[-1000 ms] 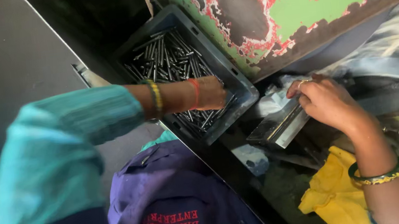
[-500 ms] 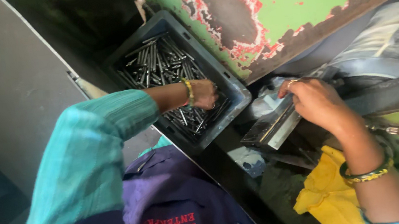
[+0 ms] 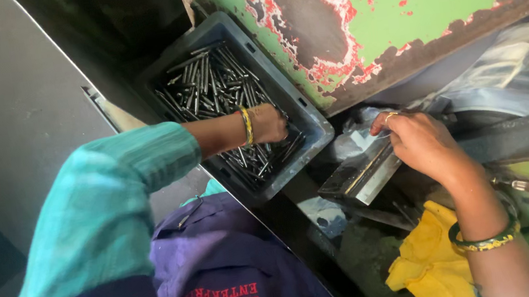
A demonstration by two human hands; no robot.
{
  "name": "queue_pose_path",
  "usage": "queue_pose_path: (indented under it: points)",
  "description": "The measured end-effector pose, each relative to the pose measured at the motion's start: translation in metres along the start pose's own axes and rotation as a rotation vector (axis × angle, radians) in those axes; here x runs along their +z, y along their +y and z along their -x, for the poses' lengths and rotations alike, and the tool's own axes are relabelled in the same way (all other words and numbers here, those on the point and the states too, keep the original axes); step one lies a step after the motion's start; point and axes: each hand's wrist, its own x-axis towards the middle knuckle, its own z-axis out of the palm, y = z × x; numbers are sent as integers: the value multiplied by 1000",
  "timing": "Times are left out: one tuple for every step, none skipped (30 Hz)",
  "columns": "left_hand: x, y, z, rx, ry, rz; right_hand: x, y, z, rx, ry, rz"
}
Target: The person repeatedly picks up small metal rods from a bin and places them into a metal jig or fixture on a workbench. The hands move quickly and the camera shakes often, but the action remains consistent throughout the clip.
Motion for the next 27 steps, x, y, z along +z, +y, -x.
queue_pose_path:
  points:
    - [-19,0,-6,-132,-14,118,0,-1,0,29,-15,12]
    - [-41,1,-14,-265,-28,235,-1,-1,-1,59,-31,25]
    - [-63,6,-12,-297,182,425,0,-2,0,44,-10,3]
    - [-84,13,-11,-329,392,615,-1,-2,-1,29,11,-18]
    - [-104,22,-20,-358,425,764,-1,-2,1,23,30,-37]
    - [-122,31,-29,-388,455,914,-1,-2,0,34,25,-69]
    - [-137,42,-35,-445,409,1128,-4,0,-1,42,18,-88]
    - [-150,57,-39,-501,354,1340,-6,-1,1,50,11,-108]
    - [-162,67,-44,-550,297,1540,-10,-1,2,34,42,-164]
    - [-172,75,-50,-546,322,1550,-15,-2,4,18,73,-220]
    - [-177,82,-53,-551,351,1559,-20,-3,5,-7,102,-277]
    - [-181,88,-57,-555,380,1569,-26,-4,7,29,107,-290]
    - [-182,93,-59,-572,365,1550,-30,-6,9,60,109,-308]
    - [-182,97,-61,-589,349,1531,-35,-9,10,91,111,-326]
    - [-181,100,-61,-610,331,1512,-39,-12,11,74,129,-327]
    - [-181,101,-62,-527,461,1361,-43,-15,13,57,146,-327]
    - [-180,101,-63,-443,578,1207,-46,-19,15,40,162,-331]
    - [-180,100,-62,-358,686,1048,-49,-22,17,100,123,-317]
    - [-179,99,-61,-396,638,1075,-50,-25,20,155,78,-305]
    - [-179,95,-60,-434,591,1101,-49,-29,21,210,32,-292]
    - [-179,90,-55,-483,540,1125,-45,-33,21,110,3,-188]
    - [-179,83,-49,-521,578,1095,-41,-37,22,9,-24,-84]
    - [-178,75,-41,-566,610,1060,-35,-40,21,-99,-49,12]
    - [-176,67,-31,-610,640,1023,-27,-43,18,-87,-134,75]
    - [-172,58,-21,-595,606,913,-17,-46,16,-64,-214,139]
    - [-166,49,-10,-579,569,806,-10,-46,14,-42,-292,205]
    - [-157,43,-3,-553,534,704,-6,-43,13,-28,-314,228]
